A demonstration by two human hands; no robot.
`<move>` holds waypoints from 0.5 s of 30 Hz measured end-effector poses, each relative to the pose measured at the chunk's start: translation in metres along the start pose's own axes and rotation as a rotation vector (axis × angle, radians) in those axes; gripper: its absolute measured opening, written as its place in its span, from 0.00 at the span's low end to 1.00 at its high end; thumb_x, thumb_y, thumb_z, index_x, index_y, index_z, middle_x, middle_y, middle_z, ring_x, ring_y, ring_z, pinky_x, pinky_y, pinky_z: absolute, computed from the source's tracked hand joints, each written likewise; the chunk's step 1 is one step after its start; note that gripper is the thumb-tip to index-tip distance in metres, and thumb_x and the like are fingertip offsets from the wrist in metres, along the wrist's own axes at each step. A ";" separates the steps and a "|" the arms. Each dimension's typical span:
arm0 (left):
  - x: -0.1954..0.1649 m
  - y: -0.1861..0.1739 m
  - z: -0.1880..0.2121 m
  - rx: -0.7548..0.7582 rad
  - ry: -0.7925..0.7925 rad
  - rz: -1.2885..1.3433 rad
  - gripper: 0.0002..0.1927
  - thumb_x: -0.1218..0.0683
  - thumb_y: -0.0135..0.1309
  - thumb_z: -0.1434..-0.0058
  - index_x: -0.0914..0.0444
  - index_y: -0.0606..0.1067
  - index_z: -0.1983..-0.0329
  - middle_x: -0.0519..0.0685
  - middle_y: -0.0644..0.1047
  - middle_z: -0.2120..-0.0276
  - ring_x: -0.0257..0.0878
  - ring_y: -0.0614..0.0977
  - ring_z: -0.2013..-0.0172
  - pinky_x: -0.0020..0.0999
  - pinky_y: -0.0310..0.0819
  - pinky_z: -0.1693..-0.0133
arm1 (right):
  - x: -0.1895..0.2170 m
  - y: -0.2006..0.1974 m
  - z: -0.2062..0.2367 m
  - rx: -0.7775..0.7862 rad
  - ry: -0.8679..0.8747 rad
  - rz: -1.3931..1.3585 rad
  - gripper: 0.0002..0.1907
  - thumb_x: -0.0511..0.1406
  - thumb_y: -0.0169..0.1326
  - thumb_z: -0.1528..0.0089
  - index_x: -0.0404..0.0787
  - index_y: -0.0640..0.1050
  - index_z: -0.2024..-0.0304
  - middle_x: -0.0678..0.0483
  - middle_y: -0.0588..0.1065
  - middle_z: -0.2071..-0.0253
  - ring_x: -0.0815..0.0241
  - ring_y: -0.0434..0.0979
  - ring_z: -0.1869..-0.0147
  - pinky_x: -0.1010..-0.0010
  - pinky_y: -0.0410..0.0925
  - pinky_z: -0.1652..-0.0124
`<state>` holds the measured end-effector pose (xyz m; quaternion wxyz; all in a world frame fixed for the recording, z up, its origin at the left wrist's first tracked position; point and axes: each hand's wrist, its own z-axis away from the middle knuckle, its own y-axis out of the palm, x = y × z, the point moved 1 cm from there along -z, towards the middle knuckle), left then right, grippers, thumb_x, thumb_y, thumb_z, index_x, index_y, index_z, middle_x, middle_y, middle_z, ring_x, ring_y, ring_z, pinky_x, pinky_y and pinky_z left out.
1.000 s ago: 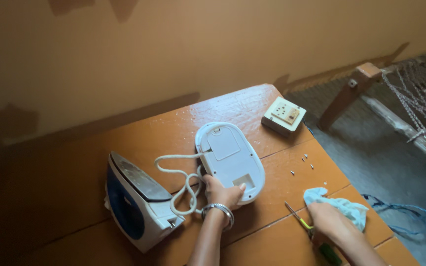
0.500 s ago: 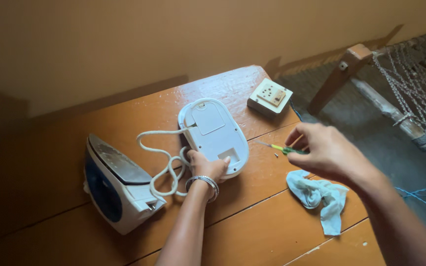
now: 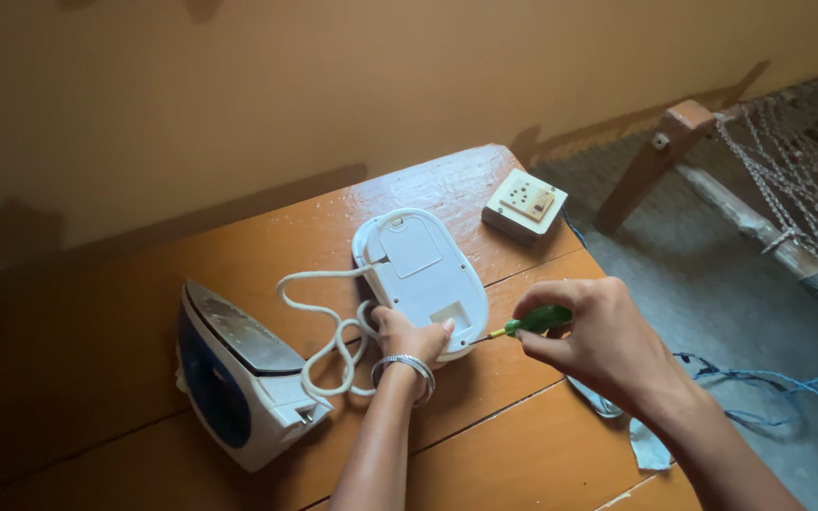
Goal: The person services an electric iron on a wooden table. They unscrew screws from the iron's base with a screwdriver, lift and reposition the housing and soleplate, then align the cover and drive the screws back in to reassemble the appliance.
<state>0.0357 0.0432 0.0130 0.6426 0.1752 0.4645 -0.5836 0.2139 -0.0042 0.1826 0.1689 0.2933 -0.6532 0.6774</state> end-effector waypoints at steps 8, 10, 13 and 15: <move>-0.002 0.000 0.002 -0.017 0.021 0.016 0.43 0.59 0.71 0.56 0.71 0.56 0.44 0.66 0.75 0.48 0.54 0.84 0.51 0.42 0.87 0.61 | -0.005 0.007 -0.004 0.008 -0.042 0.027 0.12 0.33 0.64 0.51 0.40 0.85 0.63 0.50 0.84 0.71 0.61 0.87 0.68 0.70 0.78 0.63; -0.004 -0.001 0.004 -0.010 0.002 0.007 0.43 0.59 0.71 0.56 0.71 0.56 0.44 0.66 0.75 0.48 0.54 0.84 0.51 0.43 0.88 0.61 | -0.006 0.010 -0.005 0.014 -0.035 0.048 0.12 0.35 0.66 0.50 0.42 0.85 0.63 0.50 0.85 0.71 0.60 0.87 0.68 0.70 0.77 0.62; -0.007 -0.002 0.005 -0.028 0.022 -0.020 0.44 0.58 0.72 0.56 0.71 0.56 0.44 0.67 0.74 0.48 0.54 0.83 0.50 0.41 0.87 0.61 | -0.006 0.014 -0.007 0.027 -0.081 0.052 0.11 0.34 0.65 0.50 0.42 0.85 0.64 0.49 0.84 0.71 0.58 0.87 0.67 0.69 0.77 0.62; -0.007 -0.001 0.006 -0.040 0.036 -0.028 0.44 0.58 0.73 0.56 0.72 0.56 0.44 0.67 0.74 0.48 0.54 0.82 0.50 0.41 0.86 0.61 | -0.004 0.015 -0.007 0.047 -0.100 0.064 0.11 0.33 0.64 0.50 0.42 0.85 0.64 0.48 0.84 0.70 0.55 0.86 0.67 0.68 0.76 0.62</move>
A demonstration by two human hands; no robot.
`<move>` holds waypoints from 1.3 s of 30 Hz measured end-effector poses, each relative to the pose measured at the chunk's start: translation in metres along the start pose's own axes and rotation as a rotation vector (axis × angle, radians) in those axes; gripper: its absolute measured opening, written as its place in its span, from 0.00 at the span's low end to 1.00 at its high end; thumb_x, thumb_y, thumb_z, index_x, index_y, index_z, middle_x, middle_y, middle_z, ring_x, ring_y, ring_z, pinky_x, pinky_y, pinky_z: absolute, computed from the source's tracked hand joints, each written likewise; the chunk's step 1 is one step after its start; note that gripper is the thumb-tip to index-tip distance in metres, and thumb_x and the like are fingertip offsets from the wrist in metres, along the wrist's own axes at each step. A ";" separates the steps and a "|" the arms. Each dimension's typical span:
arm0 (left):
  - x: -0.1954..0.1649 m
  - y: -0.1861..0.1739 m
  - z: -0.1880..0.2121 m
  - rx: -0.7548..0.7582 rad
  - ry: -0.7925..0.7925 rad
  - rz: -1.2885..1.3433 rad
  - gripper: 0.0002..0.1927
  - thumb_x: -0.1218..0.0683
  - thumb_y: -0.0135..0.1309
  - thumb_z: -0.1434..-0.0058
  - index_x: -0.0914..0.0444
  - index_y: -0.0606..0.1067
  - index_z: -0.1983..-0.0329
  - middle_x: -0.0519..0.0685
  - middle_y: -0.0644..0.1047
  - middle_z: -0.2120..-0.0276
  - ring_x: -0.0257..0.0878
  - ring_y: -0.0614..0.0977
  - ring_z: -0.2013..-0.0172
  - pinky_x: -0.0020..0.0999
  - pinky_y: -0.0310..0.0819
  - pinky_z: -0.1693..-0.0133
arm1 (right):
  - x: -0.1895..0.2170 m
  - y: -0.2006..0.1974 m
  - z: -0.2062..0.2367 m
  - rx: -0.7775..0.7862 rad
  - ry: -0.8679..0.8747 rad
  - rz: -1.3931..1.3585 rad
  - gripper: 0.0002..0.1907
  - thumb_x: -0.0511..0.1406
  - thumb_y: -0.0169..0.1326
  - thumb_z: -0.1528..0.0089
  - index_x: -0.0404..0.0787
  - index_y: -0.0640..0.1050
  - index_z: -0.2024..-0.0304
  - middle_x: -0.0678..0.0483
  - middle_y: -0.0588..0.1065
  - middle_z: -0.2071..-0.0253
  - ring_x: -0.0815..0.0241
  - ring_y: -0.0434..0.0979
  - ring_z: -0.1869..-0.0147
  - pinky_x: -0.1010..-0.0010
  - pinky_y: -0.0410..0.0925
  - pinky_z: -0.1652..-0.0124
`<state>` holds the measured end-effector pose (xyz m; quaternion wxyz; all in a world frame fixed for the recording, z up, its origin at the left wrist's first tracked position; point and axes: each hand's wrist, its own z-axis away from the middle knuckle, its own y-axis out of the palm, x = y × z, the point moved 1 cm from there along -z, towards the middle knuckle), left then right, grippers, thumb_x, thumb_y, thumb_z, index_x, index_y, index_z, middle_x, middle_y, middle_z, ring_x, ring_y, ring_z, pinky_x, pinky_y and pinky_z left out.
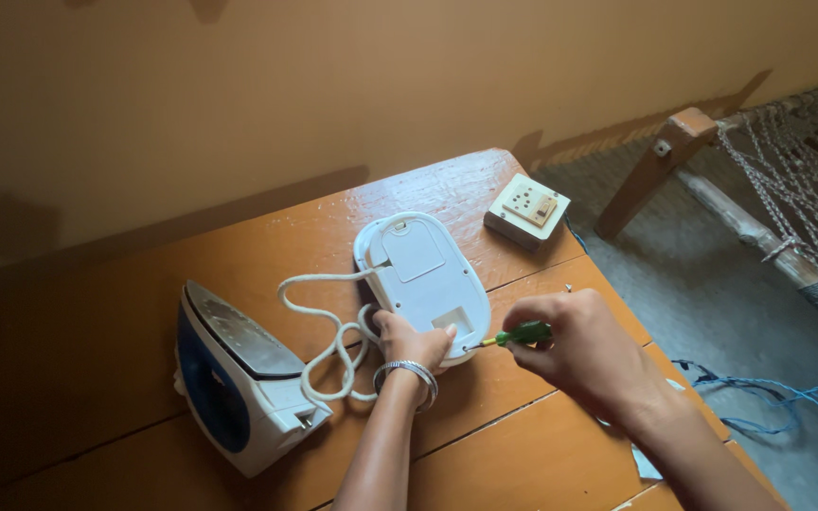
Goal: The person services an electric iron on a wooden table. They unscrew screws from the iron's base with a screwdriver, lift and reposition the housing and soleplate, then align the cover and drive the screws back in to reassemble the appliance.
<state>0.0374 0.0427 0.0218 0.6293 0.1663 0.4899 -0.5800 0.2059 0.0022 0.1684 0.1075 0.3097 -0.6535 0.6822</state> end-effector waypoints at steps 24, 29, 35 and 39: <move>0.007 0.004 -0.008 0.000 -0.006 -0.002 0.46 0.56 0.73 0.58 0.72 0.56 0.44 0.65 0.77 0.51 0.53 0.86 0.56 0.41 0.86 0.68 | 0.035 0.005 -0.006 0.018 -0.544 0.272 0.26 0.23 0.44 0.52 0.29 0.65 0.49 0.36 0.71 0.54 0.36 0.74 0.48 0.58 0.69 0.59; 0.010 0.008 -0.012 -0.022 0.009 -0.022 0.47 0.56 0.75 0.60 0.72 0.56 0.44 0.66 0.76 0.50 0.54 0.83 0.52 0.42 0.84 0.58 | 0.049 0.005 -0.008 0.334 0.120 0.578 0.17 0.48 0.44 0.27 0.40 0.67 0.56 0.45 0.77 0.56 0.48 0.78 0.47 0.56 0.70 0.52; 0.017 0.011 -0.017 -0.025 0.021 -0.017 0.48 0.55 0.74 0.61 0.72 0.57 0.44 0.67 0.76 0.49 0.54 0.82 0.49 0.42 0.82 0.51 | 0.045 0.008 -0.001 -0.015 -0.241 0.296 0.18 0.43 0.53 0.38 0.37 0.70 0.55 0.41 0.74 0.56 0.41 0.77 0.53 0.53 0.69 0.63; 0.015 0.010 -0.017 -0.023 0.002 -0.047 0.48 0.55 0.74 0.61 0.73 0.56 0.44 0.68 0.76 0.48 0.55 0.82 0.48 0.43 0.82 0.51 | 0.035 0.013 0.000 0.052 -0.349 0.204 0.10 0.33 0.47 0.38 0.35 0.69 0.57 0.42 0.75 0.60 0.40 0.78 0.54 0.53 0.70 0.59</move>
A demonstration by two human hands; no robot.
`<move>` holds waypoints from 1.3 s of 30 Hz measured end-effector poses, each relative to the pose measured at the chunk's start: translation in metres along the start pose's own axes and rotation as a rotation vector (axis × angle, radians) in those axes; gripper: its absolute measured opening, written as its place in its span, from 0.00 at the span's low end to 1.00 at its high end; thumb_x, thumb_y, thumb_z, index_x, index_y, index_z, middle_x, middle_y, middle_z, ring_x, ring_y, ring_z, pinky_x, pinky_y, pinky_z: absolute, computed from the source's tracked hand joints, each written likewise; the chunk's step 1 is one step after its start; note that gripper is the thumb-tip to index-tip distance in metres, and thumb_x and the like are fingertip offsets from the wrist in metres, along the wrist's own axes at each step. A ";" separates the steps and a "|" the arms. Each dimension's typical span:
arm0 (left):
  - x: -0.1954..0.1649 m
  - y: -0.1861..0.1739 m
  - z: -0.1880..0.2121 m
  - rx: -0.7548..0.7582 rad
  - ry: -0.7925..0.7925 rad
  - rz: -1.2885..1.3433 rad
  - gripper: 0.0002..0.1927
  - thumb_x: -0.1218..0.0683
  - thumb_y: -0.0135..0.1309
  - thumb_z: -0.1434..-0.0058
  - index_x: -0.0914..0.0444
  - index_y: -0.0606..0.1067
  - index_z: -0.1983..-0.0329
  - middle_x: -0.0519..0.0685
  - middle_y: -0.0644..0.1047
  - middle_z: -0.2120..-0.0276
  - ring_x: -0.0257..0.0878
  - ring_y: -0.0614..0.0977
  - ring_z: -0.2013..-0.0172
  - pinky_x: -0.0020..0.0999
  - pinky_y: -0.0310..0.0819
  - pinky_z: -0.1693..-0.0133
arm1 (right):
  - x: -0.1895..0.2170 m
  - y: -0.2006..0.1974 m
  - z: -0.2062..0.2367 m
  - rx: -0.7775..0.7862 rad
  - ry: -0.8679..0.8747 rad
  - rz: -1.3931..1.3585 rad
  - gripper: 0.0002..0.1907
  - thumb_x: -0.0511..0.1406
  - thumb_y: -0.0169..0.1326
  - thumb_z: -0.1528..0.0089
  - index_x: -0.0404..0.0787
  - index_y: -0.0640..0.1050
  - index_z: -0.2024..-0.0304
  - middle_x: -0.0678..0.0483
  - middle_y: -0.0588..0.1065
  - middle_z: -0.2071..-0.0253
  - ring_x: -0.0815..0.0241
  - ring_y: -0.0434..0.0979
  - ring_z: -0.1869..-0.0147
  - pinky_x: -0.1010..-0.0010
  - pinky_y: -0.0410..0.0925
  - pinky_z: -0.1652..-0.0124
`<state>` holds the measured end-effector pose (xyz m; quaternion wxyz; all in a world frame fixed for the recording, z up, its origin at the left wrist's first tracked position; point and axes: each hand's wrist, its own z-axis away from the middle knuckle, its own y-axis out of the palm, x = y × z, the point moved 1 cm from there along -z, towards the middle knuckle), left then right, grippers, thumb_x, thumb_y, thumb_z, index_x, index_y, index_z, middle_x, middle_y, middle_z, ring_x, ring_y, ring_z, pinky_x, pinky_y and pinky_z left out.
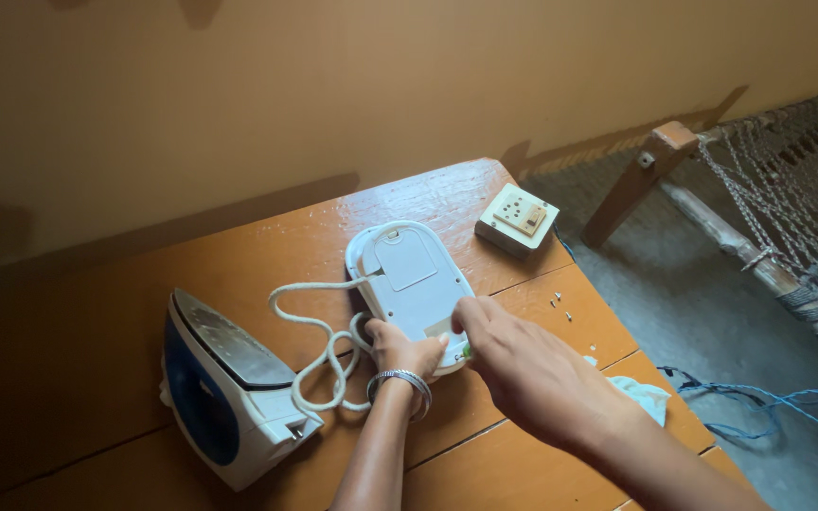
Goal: The person services an electric iron on a wooden table. They unscrew screws from the iron's base with a screwdriver, lift and reposition the housing and soleplate, then align the cover and drive the screws back in to reassemble the appliance.
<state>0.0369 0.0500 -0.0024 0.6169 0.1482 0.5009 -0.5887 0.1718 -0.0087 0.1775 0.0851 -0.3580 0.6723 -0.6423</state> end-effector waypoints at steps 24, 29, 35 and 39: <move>-0.003 -0.003 0.005 -0.011 0.012 -0.003 0.48 0.55 0.75 0.61 0.72 0.57 0.45 0.68 0.76 0.48 0.56 0.81 0.47 0.42 0.79 0.47 | -0.019 0.011 0.004 0.005 0.028 0.083 0.19 0.31 0.59 0.53 0.38 0.73 0.59 0.46 0.75 0.63 0.43 0.78 0.60 0.55 0.70 0.66; -0.005 -0.004 0.008 0.017 -0.008 0.030 0.46 0.55 0.73 0.60 0.72 0.57 0.44 0.68 0.76 0.48 0.56 0.83 0.50 0.43 0.84 0.53 | -0.022 0.014 0.001 0.081 0.141 0.151 0.08 0.32 0.60 0.50 0.41 0.75 0.70 0.50 0.78 0.66 0.45 0.79 0.62 0.52 0.69 0.67; -0.005 -0.003 0.004 0.002 0.010 0.028 0.47 0.56 0.74 0.60 0.73 0.56 0.44 0.68 0.75 0.48 0.55 0.82 0.49 0.43 0.84 0.53 | -0.011 0.026 -0.001 0.168 0.239 0.379 0.14 0.40 0.56 0.35 0.40 0.75 0.73 0.41 0.77 0.73 0.44 0.80 0.65 0.53 0.71 0.67; -0.004 -0.002 0.004 -0.008 0.039 0.006 0.48 0.55 0.75 0.61 0.73 0.56 0.44 0.68 0.76 0.49 0.55 0.82 0.49 0.41 0.81 0.50 | -0.009 0.028 0.002 0.182 0.070 0.327 0.08 0.34 0.54 0.42 0.34 0.73 0.66 0.41 0.75 0.66 0.42 0.79 0.62 0.55 0.72 0.66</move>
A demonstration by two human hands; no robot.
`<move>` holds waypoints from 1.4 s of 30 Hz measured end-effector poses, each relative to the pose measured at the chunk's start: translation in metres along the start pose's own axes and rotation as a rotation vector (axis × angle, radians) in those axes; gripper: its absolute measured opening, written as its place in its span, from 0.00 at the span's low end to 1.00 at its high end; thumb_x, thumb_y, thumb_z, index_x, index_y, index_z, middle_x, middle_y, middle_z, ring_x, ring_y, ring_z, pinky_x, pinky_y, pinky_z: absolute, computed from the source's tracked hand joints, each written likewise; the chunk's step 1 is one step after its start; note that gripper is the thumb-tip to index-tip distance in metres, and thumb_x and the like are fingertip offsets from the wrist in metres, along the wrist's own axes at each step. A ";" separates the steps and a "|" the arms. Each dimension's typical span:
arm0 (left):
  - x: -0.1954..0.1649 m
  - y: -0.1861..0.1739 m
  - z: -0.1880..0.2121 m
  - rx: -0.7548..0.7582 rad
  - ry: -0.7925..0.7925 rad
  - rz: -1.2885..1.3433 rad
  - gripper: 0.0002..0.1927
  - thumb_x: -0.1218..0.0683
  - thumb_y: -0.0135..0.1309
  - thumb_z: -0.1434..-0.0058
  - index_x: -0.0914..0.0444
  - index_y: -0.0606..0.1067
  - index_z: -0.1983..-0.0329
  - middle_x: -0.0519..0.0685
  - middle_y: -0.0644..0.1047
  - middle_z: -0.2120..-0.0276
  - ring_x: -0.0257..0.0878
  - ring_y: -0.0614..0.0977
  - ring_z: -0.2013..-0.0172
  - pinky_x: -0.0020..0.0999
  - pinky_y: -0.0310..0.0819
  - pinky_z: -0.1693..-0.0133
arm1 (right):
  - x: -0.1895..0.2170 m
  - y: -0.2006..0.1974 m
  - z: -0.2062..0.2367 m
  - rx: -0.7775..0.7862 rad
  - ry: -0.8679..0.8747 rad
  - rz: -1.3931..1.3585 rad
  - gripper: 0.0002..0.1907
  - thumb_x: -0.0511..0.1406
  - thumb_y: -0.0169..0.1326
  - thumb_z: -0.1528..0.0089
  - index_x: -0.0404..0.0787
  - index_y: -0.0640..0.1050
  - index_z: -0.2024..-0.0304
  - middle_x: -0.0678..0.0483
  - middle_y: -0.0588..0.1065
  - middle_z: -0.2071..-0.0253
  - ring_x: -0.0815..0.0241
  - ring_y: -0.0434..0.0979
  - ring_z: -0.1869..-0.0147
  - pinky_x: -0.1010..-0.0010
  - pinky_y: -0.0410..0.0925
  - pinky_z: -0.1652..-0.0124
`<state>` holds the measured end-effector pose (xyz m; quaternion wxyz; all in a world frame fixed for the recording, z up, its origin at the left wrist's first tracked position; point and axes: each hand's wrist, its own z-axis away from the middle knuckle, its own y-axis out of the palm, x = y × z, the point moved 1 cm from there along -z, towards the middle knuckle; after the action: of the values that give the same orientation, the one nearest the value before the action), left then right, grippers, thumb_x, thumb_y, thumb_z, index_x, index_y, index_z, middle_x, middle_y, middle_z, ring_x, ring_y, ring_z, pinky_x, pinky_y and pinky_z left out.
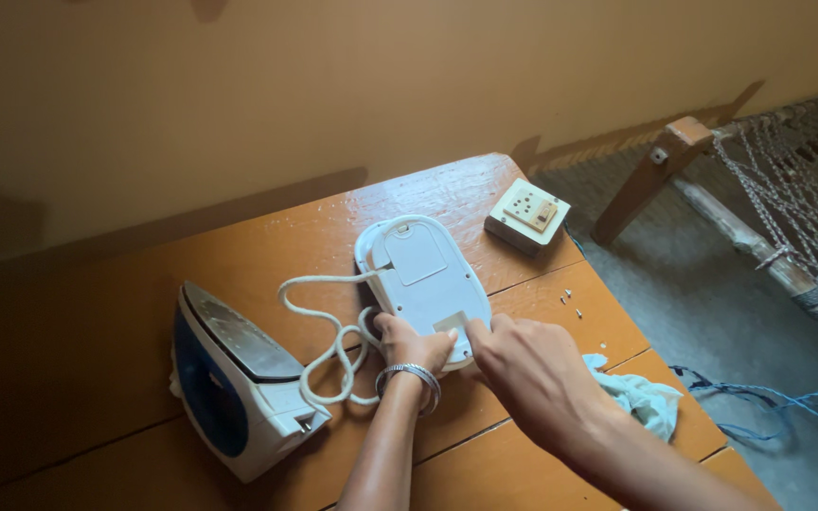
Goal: The person services an electric iron on a wooden table. They unscrew screws from the iron's base with a screwdriver, lift and reposition the housing and soleplate, then align the cover and drive the screws back in to reassemble the appliance.
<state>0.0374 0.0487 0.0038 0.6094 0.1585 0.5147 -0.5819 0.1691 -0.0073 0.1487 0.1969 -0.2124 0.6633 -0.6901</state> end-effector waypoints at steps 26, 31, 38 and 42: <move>-0.004 -0.004 0.006 0.012 0.009 0.011 0.45 0.54 0.74 0.61 0.72 0.58 0.47 0.66 0.77 0.51 0.53 0.84 0.51 0.40 0.82 0.52 | -0.008 -0.016 -0.016 0.231 -0.558 0.490 0.04 0.33 0.58 0.46 0.37 0.80 0.72 0.49 0.72 0.64 0.51 0.75 0.57 0.62 0.70 0.66; -0.003 -0.002 0.004 0.020 -0.028 -0.004 0.45 0.54 0.73 0.60 0.70 0.57 0.45 0.67 0.75 0.50 0.56 0.82 0.49 0.43 0.82 0.51 | -0.016 0.001 -0.023 0.368 -0.027 0.159 0.09 0.39 0.54 0.37 0.41 0.78 0.69 0.45 0.77 0.65 0.46 0.78 0.56 0.56 0.70 0.59; -0.008 -0.005 0.011 0.011 -0.015 0.006 0.43 0.55 0.71 0.59 0.70 0.58 0.46 0.67 0.77 0.50 0.55 0.82 0.49 0.41 0.80 0.48 | -0.020 0.003 -0.008 -0.117 -0.309 -0.104 0.19 0.27 0.53 0.55 0.30 0.72 0.60 0.40 0.73 0.67 0.39 0.76 0.60 0.54 0.72 0.70; -0.009 -0.006 0.013 0.024 -0.031 0.019 0.44 0.54 0.72 0.59 0.70 0.57 0.46 0.66 0.76 0.49 0.54 0.82 0.48 0.40 0.79 0.47 | -0.013 0.002 -0.002 0.108 -0.559 0.283 0.11 0.29 0.56 0.50 0.30 0.72 0.66 0.43 0.74 0.71 0.43 0.78 0.64 0.57 0.71 0.75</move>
<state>0.0395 0.0411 0.0191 0.6210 0.1617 0.4964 -0.5846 0.1793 0.0014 0.1460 0.4766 -0.2886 0.5687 -0.6050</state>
